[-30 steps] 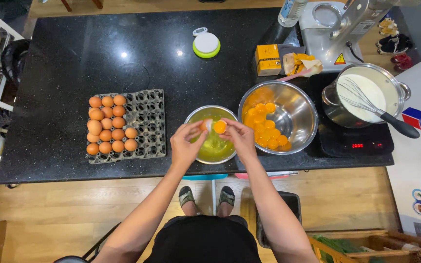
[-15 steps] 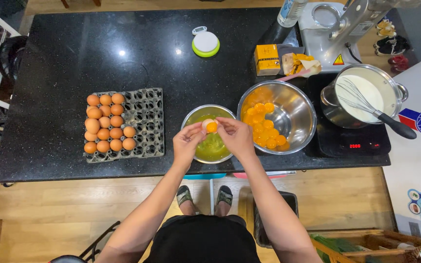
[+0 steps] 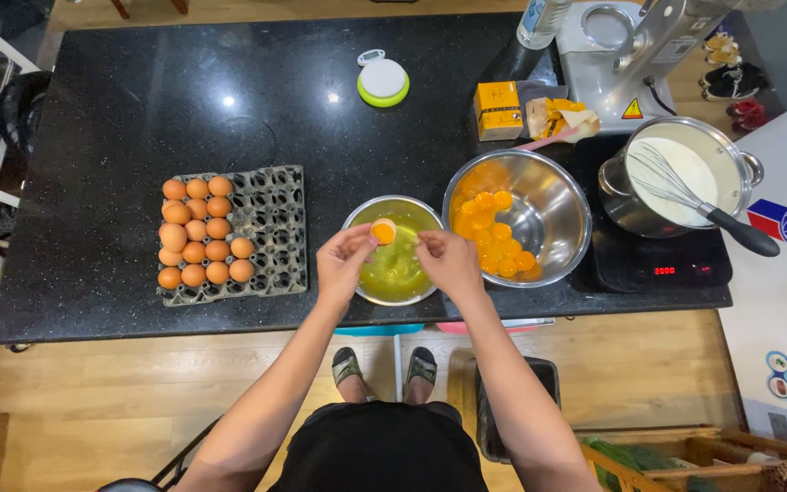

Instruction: Cracking eggs and separating the yolks from the whites into separate bowls

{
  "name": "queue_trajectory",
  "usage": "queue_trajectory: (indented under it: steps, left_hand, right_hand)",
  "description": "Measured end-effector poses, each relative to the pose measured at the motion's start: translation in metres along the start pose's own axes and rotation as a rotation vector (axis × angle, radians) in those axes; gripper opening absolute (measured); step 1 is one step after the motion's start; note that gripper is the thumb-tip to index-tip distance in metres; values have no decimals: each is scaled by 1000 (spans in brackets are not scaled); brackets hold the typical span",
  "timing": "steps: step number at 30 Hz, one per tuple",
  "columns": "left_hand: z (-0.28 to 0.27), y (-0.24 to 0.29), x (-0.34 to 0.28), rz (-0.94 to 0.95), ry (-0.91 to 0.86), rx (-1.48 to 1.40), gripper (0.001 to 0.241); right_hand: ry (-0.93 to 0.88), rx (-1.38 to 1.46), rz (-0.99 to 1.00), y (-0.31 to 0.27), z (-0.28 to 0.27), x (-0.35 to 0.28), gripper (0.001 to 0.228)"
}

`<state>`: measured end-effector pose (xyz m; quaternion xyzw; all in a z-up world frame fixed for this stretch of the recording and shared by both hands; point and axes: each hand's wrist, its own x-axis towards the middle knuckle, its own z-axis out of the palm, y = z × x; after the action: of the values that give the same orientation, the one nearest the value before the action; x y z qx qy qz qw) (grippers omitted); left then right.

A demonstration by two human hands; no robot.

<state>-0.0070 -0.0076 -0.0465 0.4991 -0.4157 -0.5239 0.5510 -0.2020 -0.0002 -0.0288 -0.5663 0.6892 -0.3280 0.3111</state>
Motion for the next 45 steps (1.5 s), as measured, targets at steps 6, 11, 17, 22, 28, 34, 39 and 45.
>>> queue_trajectory:
  steps: [6, 11, 17, 22, 28, 34, 39, 45]
  left_hand:
    - [-8, 8, 10, 109, -18, 172, 35]
    - [-4, 20, 4, 186, -26, 168, 34]
    - [0, 30, 0, 281, 2, 120, 36]
    - [3, 28, 0, 318, -4, 107, 35]
    - [6, 23, -2, 304, -2, 74, 36]
    - [10, 27, -8, 267, -7, 86, 36]
    - [10, 22, -5, 206, -40, 147, 31]
    - [-8, 1, 14, 117, 7, 123, 27]
  right_hand:
    - [-78, 830, 168, -19, -2, -15, 35]
    - [-93, 948, 184, -20, 2, -17, 33]
    - [-146, 984, 38, -13, 6, -15, 44]
    - [-131, 897, -67, -18, 6, -14, 52]
    - [-136, 929, -95, -12, 12, -11, 50]
    - [-153, 875, -54, -15, 15, -8, 55]
    - [-198, 805, -9, -18, 19, -6, 56]
    - [-163, 614, -28, 1, 3, -2, 51]
